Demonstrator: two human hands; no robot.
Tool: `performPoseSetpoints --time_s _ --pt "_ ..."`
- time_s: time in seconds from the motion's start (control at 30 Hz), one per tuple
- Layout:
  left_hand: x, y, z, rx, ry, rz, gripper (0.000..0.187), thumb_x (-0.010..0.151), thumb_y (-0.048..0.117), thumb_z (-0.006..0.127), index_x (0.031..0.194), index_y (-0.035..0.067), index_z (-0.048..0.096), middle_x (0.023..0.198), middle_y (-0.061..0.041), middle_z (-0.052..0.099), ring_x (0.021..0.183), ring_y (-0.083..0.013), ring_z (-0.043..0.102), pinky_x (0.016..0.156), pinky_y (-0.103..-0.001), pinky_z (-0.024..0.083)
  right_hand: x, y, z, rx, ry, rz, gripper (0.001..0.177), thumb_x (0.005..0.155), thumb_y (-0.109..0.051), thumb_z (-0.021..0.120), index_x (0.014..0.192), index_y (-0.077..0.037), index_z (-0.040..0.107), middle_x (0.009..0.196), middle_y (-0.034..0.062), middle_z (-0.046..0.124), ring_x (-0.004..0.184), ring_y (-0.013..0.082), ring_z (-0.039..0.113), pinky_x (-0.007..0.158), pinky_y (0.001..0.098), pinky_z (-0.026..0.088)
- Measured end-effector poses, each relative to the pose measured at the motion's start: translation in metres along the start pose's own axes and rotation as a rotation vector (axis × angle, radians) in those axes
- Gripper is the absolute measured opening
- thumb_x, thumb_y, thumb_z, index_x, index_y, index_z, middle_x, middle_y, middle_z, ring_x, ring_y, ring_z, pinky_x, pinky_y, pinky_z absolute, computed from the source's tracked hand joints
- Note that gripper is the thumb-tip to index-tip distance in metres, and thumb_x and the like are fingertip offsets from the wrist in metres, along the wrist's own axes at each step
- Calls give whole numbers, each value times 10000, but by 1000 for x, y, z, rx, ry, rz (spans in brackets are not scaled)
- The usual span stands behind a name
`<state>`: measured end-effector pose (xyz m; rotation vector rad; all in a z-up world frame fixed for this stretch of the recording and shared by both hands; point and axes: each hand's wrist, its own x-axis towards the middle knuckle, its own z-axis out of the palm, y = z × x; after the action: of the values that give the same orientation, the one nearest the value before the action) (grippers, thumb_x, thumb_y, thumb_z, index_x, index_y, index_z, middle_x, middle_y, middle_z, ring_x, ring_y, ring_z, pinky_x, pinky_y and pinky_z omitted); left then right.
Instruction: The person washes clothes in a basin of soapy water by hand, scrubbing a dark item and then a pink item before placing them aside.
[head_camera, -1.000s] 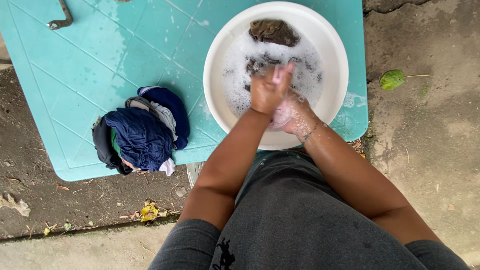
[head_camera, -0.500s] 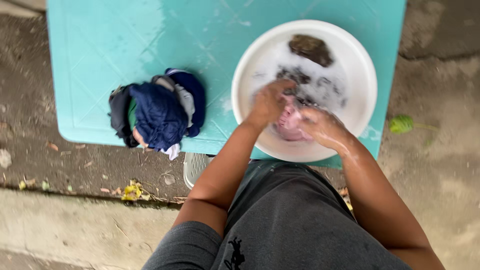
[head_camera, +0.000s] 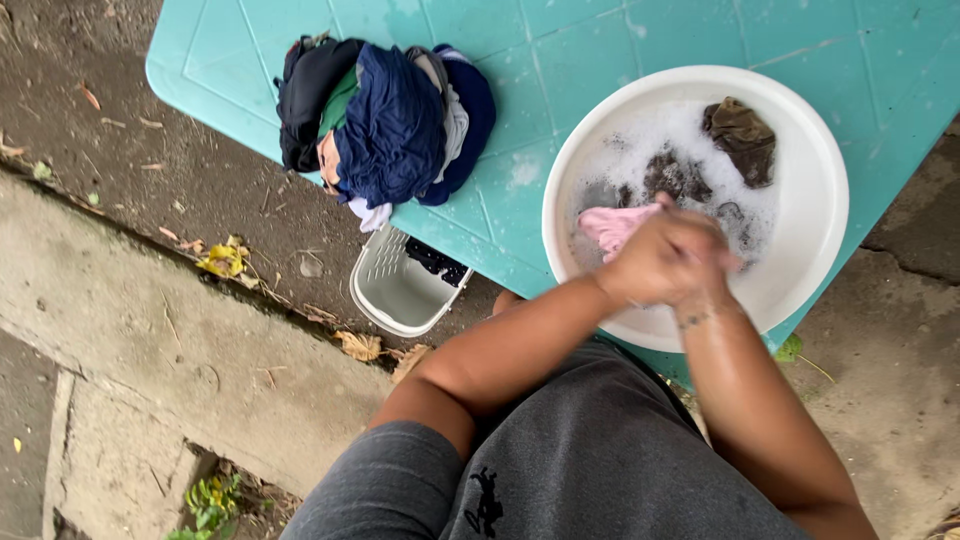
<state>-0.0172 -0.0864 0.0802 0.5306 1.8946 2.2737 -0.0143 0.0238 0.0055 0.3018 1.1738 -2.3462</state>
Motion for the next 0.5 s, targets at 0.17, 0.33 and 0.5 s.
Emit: performPoseSetpoints --time_s 0.17,0.33,0.5 --pt "26 -27 -9 510 197 83 291 960 281 662 756 74 678 623 -56 580 556 -190 600 528 -350 493 47 81 -15 932 -372 -897 362 1122 -376 567 831 -167 617 770 -10 620 639 93 609 636 180 552" --pt "-13 -30 56 375 186 145 360 1063 331 596 753 147 611 694 -60 631 586 -183 641 595 -340 531 26 80 -23 736 -136 -847 384 1165 -214 568 787 -168 525 736 -41 583 594 56 526 596 197 505" --pt "34 -21 0 512 442 -388 358 1013 421 601 873 107 703 818 -119 734 714 -253 710 679 -392 559 -32 -12 -12 655 -555 179 457 1167 -297 445 866 -4 626 843 125 703 757 233 656 703 353 534"
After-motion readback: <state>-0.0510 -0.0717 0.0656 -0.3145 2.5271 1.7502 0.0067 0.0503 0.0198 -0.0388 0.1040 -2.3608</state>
